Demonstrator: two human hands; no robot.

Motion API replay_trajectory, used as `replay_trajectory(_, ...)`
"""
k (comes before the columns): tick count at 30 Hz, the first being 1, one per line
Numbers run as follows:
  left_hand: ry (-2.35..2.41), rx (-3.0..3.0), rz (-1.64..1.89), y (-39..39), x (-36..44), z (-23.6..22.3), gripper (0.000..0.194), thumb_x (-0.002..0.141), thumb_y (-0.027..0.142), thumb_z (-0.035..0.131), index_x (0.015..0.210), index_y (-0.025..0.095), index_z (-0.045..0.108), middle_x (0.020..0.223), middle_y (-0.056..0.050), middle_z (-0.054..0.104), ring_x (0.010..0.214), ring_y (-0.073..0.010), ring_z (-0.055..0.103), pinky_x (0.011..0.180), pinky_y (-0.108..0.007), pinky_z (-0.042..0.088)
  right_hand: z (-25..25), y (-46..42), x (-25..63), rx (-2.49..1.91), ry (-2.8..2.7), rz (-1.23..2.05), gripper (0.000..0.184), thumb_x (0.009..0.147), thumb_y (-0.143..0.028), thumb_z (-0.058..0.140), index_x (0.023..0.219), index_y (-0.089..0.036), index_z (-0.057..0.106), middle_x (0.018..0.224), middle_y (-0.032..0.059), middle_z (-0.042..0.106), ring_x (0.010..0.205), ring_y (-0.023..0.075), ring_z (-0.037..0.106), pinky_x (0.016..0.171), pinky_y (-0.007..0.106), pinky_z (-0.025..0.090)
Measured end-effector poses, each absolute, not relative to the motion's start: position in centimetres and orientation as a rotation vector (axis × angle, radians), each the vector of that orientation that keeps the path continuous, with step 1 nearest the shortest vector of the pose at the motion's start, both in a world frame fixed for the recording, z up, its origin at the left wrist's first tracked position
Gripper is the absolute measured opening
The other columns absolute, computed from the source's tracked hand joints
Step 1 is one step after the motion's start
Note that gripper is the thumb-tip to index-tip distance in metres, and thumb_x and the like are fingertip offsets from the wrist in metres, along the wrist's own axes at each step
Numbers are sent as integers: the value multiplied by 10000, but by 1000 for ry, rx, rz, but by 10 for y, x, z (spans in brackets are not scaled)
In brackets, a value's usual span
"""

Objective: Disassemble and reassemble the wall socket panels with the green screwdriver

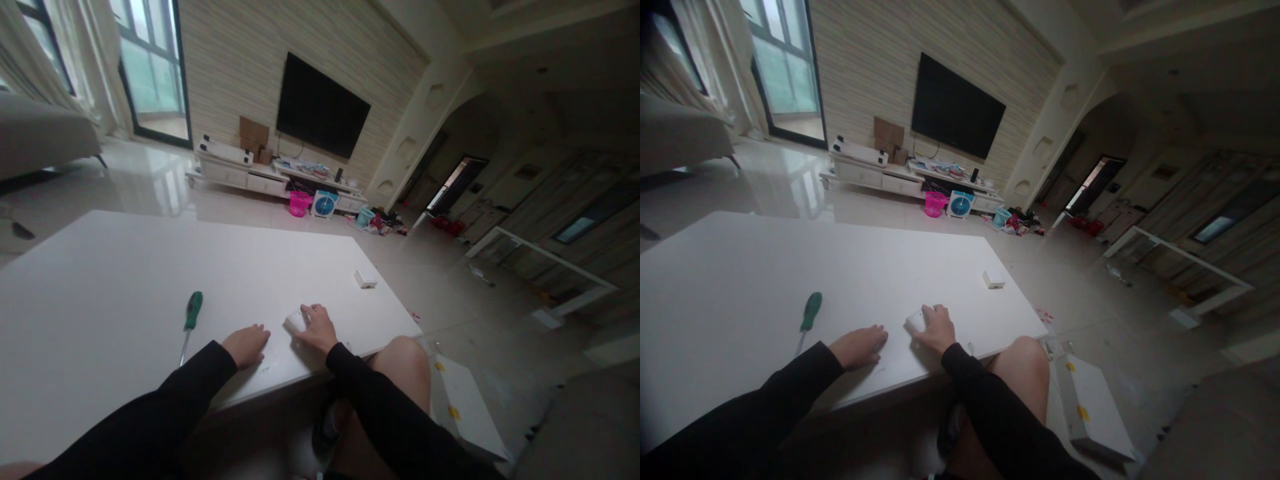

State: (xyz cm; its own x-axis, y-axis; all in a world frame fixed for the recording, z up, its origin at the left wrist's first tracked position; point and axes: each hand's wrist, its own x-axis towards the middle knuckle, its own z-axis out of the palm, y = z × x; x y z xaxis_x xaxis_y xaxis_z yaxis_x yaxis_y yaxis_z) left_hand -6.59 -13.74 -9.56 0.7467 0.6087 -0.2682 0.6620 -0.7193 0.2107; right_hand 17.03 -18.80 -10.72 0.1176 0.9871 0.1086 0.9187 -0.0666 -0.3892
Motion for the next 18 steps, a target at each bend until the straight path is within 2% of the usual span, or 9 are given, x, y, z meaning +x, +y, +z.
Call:
replay_trajectory(4, 977, 2661, -259, -137, -67, -98, 341, 847, 183, 719, 1179, 132, 658, 1426, -242, 625, 1397, -353, 579, 1160, -462, 475, -106, -179, 204, -2085, -1828, 247, 671, 689, -421, 854, 1314, -256, 675, 1299, 106, 643, 1222, 298, 595, 984, 391, 522)
replay_trajectory(8, 981, 2666, -249, -137, -67, -99, 377, 842, 182, 729, 1206, 121, 651, 1426, -249, 620, 1396, -364, 577, 1152, -469, 486, -90, -166, 271, -2221, -1698, 181, 705, 700, -329, 883, 1349, -189, 647, 1312, 118, 661, 1238, 287, 615, 1061, 394, 506)
replay_trajectory(10, 992, 2662, -243, -138, -67, -98, 370, 835, 174, 731, 1194, 125, 656, 1405, -245, 631, 1373, -370, 595, 1132, -480, 502, -76, -162, 313, -2306, -1623, 154, 600, 788, -320, 860, 1331, -182, 647, 1315, 118, 666, 1218, 278, 636, 1058, 420, 523)
replay_trajectory(12, 1003, 2654, -237, -139, -66, -98, 354, 836, 174, 728, 1180, 128, 661, 1381, -240, 642, 1345, -374, 613, 1115, -493, 511, -60, -162, 354, -2390, -1545, 134, 396, 971, -365, 714, 1315, -183, 635, 1345, 108, 650, 1176, 269, 660, 998, 492, 567)
replay_trajectory(13, 1007, 2650, -232, -140, -66, -97, 346, 839, 179, 724, 1176, 131, 662, 1374, -237, 645, 1336, -374, 617, 1111, -497, 513, -54, -163, 372, -2433, -1499, 125, 380, 1004, -381, 675, 1325, -184, 626, 1352, 109, 643, 1156, 265, 669, 971, 490, 586)
replay_trajectory(18, 1019, 2641, -243, -141, -66, -94, 305, 853, 182, 696, 1153, 141, 662, 1326, -216, 664, 1313, -357, 626, 1084, -475, 529, -42, -166, 434, -2577, -1327, 144, 385, 1007, -378, 672, 1335, -183, 618, 1343, 108, 646, 1131, 258, 680, 946, 476, 601)
